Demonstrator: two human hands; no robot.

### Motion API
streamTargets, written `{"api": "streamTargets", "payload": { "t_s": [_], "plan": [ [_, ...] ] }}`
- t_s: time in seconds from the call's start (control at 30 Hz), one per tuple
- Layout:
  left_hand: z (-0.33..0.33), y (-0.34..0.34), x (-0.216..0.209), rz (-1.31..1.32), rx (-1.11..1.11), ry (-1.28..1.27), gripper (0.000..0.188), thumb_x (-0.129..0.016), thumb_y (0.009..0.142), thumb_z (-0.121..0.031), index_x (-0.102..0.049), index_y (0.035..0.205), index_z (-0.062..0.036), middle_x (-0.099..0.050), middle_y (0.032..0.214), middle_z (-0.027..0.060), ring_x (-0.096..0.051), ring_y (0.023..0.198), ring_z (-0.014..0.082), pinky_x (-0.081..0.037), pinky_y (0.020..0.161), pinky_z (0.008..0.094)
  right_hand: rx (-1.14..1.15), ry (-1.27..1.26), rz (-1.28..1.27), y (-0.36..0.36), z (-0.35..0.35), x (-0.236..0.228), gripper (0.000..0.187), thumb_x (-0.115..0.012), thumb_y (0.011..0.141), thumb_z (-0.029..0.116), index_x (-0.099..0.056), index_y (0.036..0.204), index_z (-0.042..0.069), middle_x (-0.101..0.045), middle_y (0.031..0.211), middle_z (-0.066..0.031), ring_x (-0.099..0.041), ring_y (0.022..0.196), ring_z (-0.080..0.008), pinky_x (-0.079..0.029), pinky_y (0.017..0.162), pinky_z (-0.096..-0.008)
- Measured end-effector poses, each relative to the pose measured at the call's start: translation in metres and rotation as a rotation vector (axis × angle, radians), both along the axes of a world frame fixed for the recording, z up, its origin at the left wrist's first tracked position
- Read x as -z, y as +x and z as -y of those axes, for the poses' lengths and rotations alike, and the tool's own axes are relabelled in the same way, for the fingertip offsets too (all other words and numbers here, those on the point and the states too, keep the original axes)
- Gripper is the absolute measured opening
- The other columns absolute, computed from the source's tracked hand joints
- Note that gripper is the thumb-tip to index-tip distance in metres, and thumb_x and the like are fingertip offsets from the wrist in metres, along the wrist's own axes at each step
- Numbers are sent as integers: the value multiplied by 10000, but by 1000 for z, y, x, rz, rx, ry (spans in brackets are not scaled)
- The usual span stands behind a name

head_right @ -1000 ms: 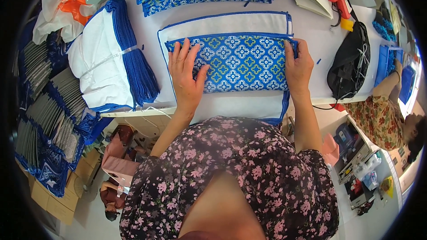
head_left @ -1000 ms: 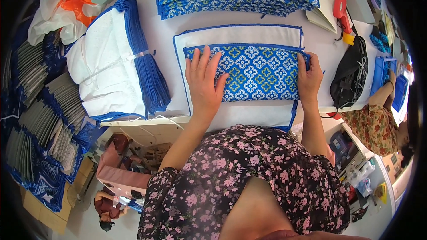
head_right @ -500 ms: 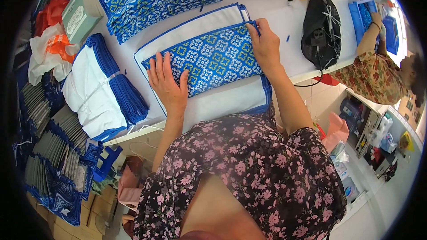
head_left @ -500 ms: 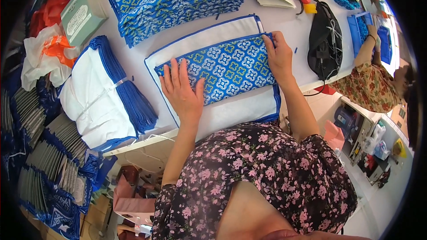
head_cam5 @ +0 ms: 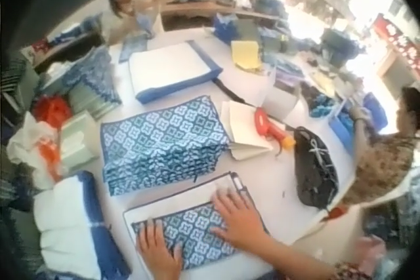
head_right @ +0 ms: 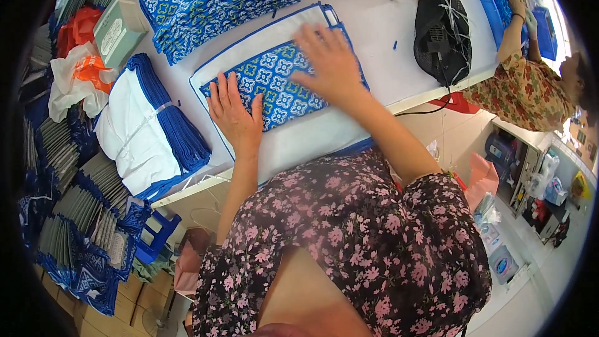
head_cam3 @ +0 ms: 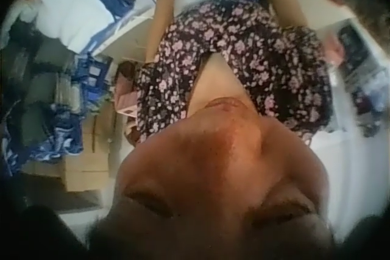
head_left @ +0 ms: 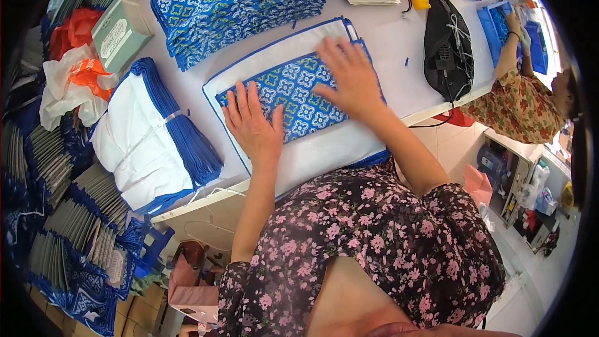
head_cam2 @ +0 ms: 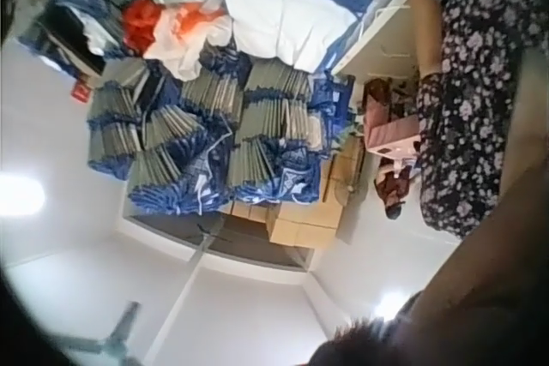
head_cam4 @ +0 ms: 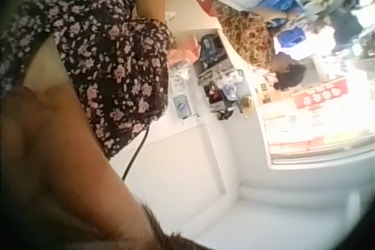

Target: The person folds fabric items by hand and places them into plastic storage bags.

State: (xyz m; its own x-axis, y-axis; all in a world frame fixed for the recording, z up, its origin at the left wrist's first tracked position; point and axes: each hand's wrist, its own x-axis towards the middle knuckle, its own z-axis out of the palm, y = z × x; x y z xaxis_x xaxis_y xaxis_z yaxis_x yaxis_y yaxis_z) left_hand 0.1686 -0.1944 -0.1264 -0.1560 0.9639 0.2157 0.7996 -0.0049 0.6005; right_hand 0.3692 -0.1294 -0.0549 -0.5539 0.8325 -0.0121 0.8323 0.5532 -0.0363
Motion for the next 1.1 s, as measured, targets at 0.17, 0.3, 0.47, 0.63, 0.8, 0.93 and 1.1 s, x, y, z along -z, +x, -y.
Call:
{"api": "streamTargets", "payload": {
  "t_s": [0.17, 0.3, 0.47, 0.63, 0.8, 0.93, 1.1],
  "plan": [
    [-15, 1, 1, -20, 20, -8, 694, -702, 831, -363, -443, 1417, -96, -373, 1520, 110, -304, 1407, 354, -180, 1169, 510, 179, 82, 51, 20, -22, 11, 804, -543, 865, 611, -364, 1492, 141, -338, 1554, -75, -278, 1439, -288, -148, 1188, -478],
    [-41, -12, -4, 188, 49, 6, 681, -717, 820, -311, -452, 1403, -79, -378, 1510, 142, -334, 1395, 353, -216, 1157, 506, 136, 101, -105, 24, -46, 1, 748, -607, 853, 542, -427, 1450, 129, -401, 1515, -81, -322, 1415, -301, -170, 1177, -500],
    [-64, -73, -51, 388, 414, -10, 591, -680, 782, -118, -507, 1343, -45, -458, 1439, 176, -423, 1340, 362, -337, 1109, 464, -83, -302, -11, 19, -61, -66, 616, -716, 770, 358, -568, 1310, 105, -503, 1416, -119, -428, 1328, -309, -246, 1141, -517],
    [-45, -66, -29, 74, 343, -58, 516, -614, 721, -3, -600, 1233, -63, -588, 1312, 132, -533, 1248, 315, -417, 1036, 448, -139, 29, 42, 30, -43, -10, 488, -665, 748, 177, -616, 1227, 97, -599, 1275, -115, -549, 1189, -284, -383, 1049, -472],
    [-122, -128, -124, 109, 444, -272, 400, -556, 788, 29, -682, 1135, -123, -694, 1097, 129, -657, 1006, 330, -525, 854, 418, 228, -579, -110, 0, -122, -106, 382, -570, 749, 62, -687, 1110, 108, -676, 1029, -188, -637, 968, -323, -499, 867, -426],
    [-235, -158, -171, 74, 577, -178, 392, -547, 832, -20, -671, 1171, -175, -681, 1041, 183, -653, 935, 370, -518, 816, 439, 47, -430, -367, 18, -227, -142, 410, -575, 774, -7, -652, 1174, 35, -675, 948, -160, -648, 862, -246, -511, 795, -349],
    [-322, -154, -270, -56, 501, 130, 404, -570, 828, 14, -670, 1164, -187, -697, 1031, 126, -658, 928, 352, -528, 802, 413, 111, -88, -412, 28, -298, -200, 396, -498, 895, -79, -632, 1236, 73, -679, 1148, -125, -648, 1036, -252, -485, 929, -302]
  ]
}}
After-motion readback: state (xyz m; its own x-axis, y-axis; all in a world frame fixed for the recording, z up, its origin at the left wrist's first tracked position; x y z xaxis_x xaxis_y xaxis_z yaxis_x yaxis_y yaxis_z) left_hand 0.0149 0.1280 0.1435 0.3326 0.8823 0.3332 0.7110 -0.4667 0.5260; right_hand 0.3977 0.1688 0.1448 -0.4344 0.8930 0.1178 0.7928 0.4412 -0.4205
